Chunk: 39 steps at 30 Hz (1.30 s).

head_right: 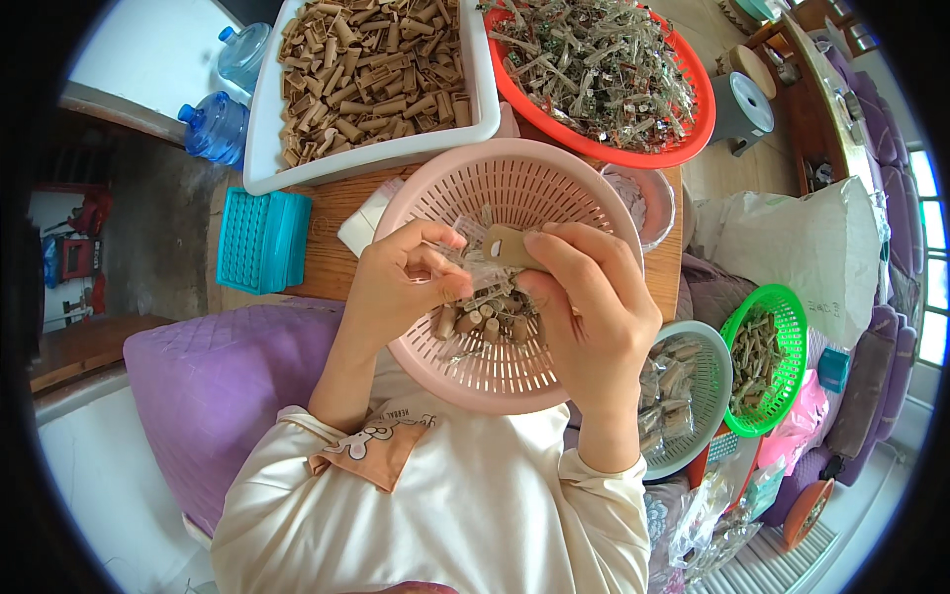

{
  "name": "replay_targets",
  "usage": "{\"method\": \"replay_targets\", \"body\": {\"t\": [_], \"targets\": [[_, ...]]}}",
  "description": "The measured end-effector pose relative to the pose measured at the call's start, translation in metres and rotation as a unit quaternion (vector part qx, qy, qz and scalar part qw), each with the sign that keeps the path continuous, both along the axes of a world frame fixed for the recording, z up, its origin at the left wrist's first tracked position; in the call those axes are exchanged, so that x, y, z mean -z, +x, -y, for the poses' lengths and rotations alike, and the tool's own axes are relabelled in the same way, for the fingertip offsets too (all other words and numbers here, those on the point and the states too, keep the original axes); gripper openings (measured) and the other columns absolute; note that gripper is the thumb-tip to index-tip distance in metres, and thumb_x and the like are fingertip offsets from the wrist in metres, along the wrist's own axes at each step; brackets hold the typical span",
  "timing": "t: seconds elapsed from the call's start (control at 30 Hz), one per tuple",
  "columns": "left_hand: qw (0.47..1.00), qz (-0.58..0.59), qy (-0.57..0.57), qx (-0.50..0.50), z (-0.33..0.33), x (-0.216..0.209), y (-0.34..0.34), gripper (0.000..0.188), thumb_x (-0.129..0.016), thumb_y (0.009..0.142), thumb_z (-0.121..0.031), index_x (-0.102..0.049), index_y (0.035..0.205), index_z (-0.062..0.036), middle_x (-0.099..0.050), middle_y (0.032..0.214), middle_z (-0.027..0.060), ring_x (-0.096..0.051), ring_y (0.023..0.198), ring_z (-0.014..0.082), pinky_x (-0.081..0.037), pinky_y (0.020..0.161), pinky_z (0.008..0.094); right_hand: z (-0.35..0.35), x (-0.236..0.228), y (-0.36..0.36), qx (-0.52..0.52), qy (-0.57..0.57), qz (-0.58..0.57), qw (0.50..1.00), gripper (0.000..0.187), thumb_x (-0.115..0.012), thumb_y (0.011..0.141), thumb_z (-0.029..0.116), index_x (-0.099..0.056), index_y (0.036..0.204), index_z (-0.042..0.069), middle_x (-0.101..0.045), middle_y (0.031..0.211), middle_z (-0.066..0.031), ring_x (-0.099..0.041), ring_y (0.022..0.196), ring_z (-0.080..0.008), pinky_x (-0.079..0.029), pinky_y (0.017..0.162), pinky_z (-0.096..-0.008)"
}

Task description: The person packs items by taking small plastic bags, inserting cardboard tubes and herb bundles from a basket into each bag, and sealing them by hand.

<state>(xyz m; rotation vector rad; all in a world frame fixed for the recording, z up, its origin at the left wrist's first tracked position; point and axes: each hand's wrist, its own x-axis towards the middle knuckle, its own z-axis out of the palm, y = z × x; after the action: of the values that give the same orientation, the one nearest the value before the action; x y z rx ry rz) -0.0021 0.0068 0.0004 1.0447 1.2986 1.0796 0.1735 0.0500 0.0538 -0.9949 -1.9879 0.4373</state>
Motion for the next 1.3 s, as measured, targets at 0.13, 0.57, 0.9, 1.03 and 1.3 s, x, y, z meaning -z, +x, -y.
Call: {"method": "replay_targets", "body": {"t": [0.13, 0.57, 0.9, 1.03, 1.3], "targets": [[0.999, 0.033, -0.036, 0.01, 0.002, -0.005, 0.001, 0.033, -0.07, 0.072, -0.01, -0.054, 0.1, -0.0033, -0.066, 0.073, 0.0075, -0.058, 0.062, 0.0058, -0.043, 0.052, 0.019, 0.0, 0.002, -0.004, 0.033, 0.005, 0.017, 0.999, 0.026, -0.069, 0.062, -0.001, -0.064, 0.087, 0.004, -0.06, 0.084, -0.0079, -0.06, 0.072, -0.0219, -0.049, 0.061, -0.0292], [0.998, 0.051, 0.044, 0.009, 0.002, 0.001, 0.011, 0.043, -0.069, 0.072, -0.009, -0.053, 0.111, -0.002, -0.063, 0.093, 0.0132, -0.061, 0.086, 0.0143, -0.048, 0.076, 0.026, 0.0, -0.001, -0.006, 0.013, -0.199, 0.035, 0.979, 0.022, -0.067, 0.067, 0.002, -0.063, 0.089, 0.002, -0.06, 0.08, -0.0108, -0.06, 0.066, -0.0219, -0.048, 0.06, -0.0289], [0.981, 0.181, 0.041, 0.048, 0.003, 0.002, 0.019, 0.039, -0.066, 0.077, -0.007, -0.051, 0.112, 0.0034, -0.061, 0.098, 0.009, -0.059, 0.088, 0.0131, -0.049, 0.077, 0.0244, -0.012, 0.007, -0.004, -0.06, -0.284, -0.037, 0.956, 0.025, -0.07, 0.066, 0.005, -0.059, 0.088, 0.0, -0.063, 0.082, -0.0097, -0.06, 0.063, -0.0192, -0.048, 0.06, -0.0267], [0.969, 0.239, -0.022, 0.055, -0.003, 0.003, 0.014, 0.039, -0.065, 0.078, -0.006, -0.049, 0.112, 0.0056, -0.06, 0.098, 0.0085, -0.057, 0.088, 0.0105, -0.048, 0.075, 0.0221, -0.018, 0.02, -0.005, -0.097, -0.207, -0.016, 0.973, 0.023, -0.072, 0.064, 0.006, -0.059, 0.082, 0.0, -0.063, 0.083, -0.0081, -0.06, 0.064, -0.0176, -0.048, 0.059, -0.0255], [0.953, 0.3, 0.009, 0.043, -0.012, 0.008, 0.009, 0.036, -0.063, 0.08, -0.009, -0.049, 0.111, 0.0028, -0.061, 0.098, 0.0095, -0.057, 0.088, 0.009, -0.047, 0.071, 0.0188, -0.028, 0.036, 0.003, -0.262, -0.146, -0.046, 0.953, 0.04, -0.066, 0.07, 0.041, -0.064, 0.087, 0.005, -0.054, 0.108, -0.014, -0.051, 0.099, -0.0297, -0.041, 0.086, -0.0406]]}}
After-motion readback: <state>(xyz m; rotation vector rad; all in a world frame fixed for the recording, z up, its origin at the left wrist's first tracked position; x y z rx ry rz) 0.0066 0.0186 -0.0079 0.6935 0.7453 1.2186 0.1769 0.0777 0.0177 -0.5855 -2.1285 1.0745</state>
